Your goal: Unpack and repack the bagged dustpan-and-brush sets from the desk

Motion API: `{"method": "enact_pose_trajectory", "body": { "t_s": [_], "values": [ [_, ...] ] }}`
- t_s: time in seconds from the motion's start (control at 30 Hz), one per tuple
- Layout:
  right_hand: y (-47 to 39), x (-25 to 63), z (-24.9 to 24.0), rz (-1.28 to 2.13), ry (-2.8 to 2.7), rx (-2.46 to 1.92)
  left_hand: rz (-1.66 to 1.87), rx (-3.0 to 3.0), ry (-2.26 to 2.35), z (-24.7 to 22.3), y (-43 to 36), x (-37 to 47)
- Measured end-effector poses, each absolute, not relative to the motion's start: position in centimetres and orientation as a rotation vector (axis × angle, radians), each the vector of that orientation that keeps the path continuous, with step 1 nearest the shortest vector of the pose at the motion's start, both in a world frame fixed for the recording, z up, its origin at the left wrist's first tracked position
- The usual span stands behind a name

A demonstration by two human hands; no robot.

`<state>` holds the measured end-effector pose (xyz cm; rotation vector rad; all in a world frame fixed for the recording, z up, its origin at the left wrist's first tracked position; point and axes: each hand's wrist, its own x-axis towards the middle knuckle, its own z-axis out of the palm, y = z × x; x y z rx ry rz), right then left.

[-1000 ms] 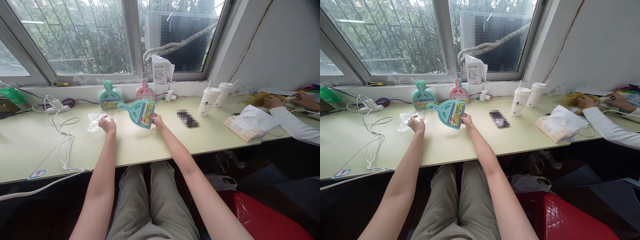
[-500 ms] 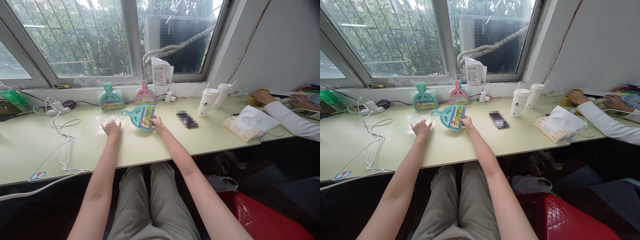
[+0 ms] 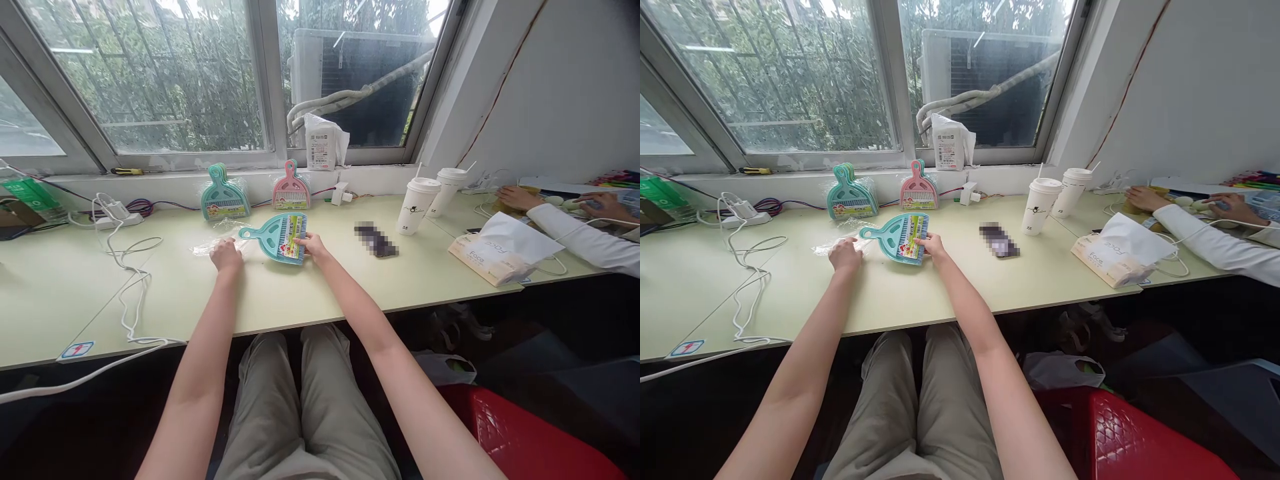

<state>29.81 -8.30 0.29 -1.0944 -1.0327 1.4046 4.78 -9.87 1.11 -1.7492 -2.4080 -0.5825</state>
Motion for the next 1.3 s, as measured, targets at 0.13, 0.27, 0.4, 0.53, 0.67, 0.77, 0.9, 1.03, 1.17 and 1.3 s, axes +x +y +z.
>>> {"method": "enact_pose_trajectory", "body": {
  "t_s": [0.13, 0.27, 0.4, 0.53, 0.67, 0.77, 0.9, 1.03, 1.17, 1.3],
  "values": [
    [-8.6, 29.8, 0.4, 1.416, -1.059, -1.095, -0.578, -1.773, -2.434, 1.0, -9.8, 4.7],
    [-8.8, 29.7, 0.6, 1.419, -1.077, -1.108, -0.608, -1.762, -2.448, 1.0, -9.9, 4.7],
    [-8.8, 29.6, 0.7, 1.418, -1.092, -1.121, -0.563, -1.748, -2.443, 1.0, -9.8, 4.7],
    [-8.8, 29.6, 0.5, 1.423, -1.106, -1.124, -0.548, -1.748, -2.428, 1.1, -9.8, 4.8],
    [-8.8, 29.6, 0.4, 1.436, -1.135, -1.107, -0.687, -1.688, -2.417, 1.5, -10.2, 5.1],
    [-8.9, 29.7, 0.5, 1.433, -1.135, -1.100, -0.820, -1.638, -2.385, 1.8, -10.7, 5.3],
    [-9.0, 29.7, 0.7, 1.421, -1.120, -1.100, -0.922, -1.625, -2.307, 1.9, -11.1, 5.5],
    [-8.9, 29.6, 0.6, 1.396, -1.081, -1.124, -0.952, -1.646, -2.232, 1.9, -11.2, 5.7],
    [-8.5, 29.5, 0.3, 1.334, -1.038, -1.149, -0.911, -1.715, -2.177, 2.0, -11.4, 6.4],
    [-8.4, 29.4, 0.3, 1.310, -1.014, -1.156, -0.845, -1.850, -2.071, 2.2, -11.7, 7.6]
  ]
}}
